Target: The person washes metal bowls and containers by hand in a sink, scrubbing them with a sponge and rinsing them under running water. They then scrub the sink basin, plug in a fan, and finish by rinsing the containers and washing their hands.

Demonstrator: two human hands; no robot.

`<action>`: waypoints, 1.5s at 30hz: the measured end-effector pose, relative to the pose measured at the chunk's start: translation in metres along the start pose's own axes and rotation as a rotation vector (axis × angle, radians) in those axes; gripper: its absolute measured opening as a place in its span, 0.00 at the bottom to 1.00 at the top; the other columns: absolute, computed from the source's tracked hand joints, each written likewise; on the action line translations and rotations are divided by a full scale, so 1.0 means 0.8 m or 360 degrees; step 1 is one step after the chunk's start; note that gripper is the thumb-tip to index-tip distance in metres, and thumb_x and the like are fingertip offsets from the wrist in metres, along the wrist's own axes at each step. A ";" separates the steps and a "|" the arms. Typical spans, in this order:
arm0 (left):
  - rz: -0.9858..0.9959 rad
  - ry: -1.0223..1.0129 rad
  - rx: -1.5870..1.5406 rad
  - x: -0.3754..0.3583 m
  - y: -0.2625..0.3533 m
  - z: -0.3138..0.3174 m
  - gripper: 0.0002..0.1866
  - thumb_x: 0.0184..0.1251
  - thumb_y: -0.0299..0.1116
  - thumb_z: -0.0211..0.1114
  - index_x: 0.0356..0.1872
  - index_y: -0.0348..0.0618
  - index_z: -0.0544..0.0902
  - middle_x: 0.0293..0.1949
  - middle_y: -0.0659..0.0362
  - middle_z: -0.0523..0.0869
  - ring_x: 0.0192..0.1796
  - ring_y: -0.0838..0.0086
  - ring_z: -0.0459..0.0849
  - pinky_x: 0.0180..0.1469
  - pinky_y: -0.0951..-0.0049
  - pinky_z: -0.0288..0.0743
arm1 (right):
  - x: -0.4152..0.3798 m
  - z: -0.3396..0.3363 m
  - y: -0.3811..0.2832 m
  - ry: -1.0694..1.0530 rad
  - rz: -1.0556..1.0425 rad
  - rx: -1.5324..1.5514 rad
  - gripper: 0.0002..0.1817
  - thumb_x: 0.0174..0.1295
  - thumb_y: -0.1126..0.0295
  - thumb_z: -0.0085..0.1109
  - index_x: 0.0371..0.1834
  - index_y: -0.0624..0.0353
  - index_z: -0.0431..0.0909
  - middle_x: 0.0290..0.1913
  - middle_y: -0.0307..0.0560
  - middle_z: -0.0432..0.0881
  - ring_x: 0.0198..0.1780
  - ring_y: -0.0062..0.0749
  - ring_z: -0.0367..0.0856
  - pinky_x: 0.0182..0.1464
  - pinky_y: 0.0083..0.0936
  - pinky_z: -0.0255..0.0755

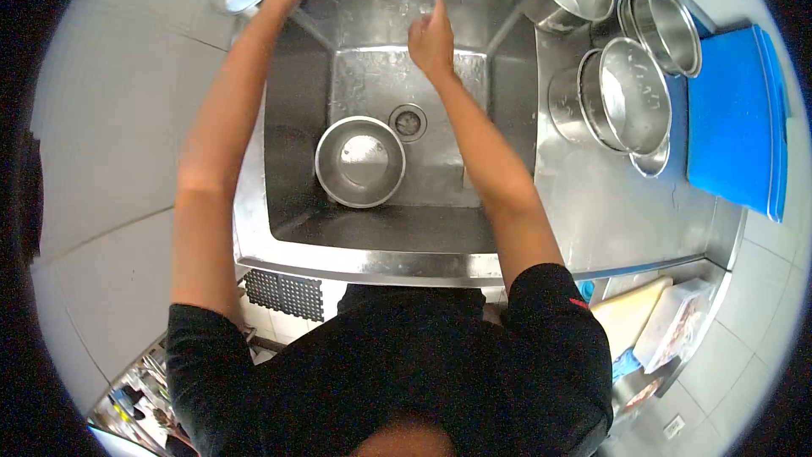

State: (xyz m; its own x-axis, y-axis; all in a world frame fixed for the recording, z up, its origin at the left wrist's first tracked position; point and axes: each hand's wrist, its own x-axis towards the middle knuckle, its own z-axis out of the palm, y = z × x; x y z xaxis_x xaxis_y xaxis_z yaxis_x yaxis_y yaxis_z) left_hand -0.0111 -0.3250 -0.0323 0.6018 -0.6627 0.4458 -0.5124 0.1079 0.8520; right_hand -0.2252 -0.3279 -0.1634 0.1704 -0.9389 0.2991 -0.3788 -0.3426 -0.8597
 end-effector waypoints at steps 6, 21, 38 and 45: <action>-0.0025 -0.0271 0.0522 0.021 -0.043 0.026 0.35 0.49 0.46 0.69 0.48 0.24 0.68 0.33 0.39 0.81 0.39 0.53 0.82 0.43 0.64 0.74 | -0.161 0.050 0.210 -0.1041 0.0966 -0.0182 0.12 0.57 0.67 0.53 0.38 0.65 0.76 0.32 0.48 0.80 0.33 0.29 0.79 0.39 0.25 0.72; 0.0561 -0.0098 0.0650 -0.011 -0.065 0.020 0.39 0.55 0.33 0.64 0.60 0.22 0.52 0.52 0.30 0.69 0.56 0.43 0.70 0.60 0.63 0.63 | -0.234 0.130 0.272 -0.0179 0.1322 -0.0059 0.15 0.54 0.62 0.57 0.38 0.63 0.77 0.30 0.44 0.80 0.33 0.29 0.78 0.39 0.26 0.71; -0.0270 -0.0284 0.0055 -0.197 -0.112 -0.108 0.33 0.61 0.28 0.60 0.65 0.35 0.54 0.45 0.54 0.79 0.44 0.75 0.78 0.41 0.77 0.73 | -0.229 0.129 0.237 -0.0226 0.0734 -0.0583 0.14 0.51 0.69 0.59 0.37 0.66 0.72 0.37 0.59 0.76 0.44 0.52 0.73 0.47 0.39 0.68; -0.0617 -0.0302 0.0140 -0.300 -0.100 -0.163 0.18 0.67 0.27 0.54 0.56 0.32 0.68 0.32 0.61 0.78 0.36 0.81 0.75 0.39 0.82 0.70 | -0.220 0.118 0.268 -0.0606 0.1059 -0.0586 0.13 0.52 0.66 0.61 0.38 0.61 0.77 0.39 0.55 0.80 0.43 0.48 0.78 0.45 0.36 0.72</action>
State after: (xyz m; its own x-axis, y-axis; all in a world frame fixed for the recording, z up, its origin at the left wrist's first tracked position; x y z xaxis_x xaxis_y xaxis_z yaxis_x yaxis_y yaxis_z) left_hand -0.0349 -0.0777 -0.1718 0.6408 -0.7671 0.0322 -0.3258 -0.2337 0.9161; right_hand -0.2508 -0.2329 -0.4394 0.0769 -0.8960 -0.4374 -0.7689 0.2260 -0.5980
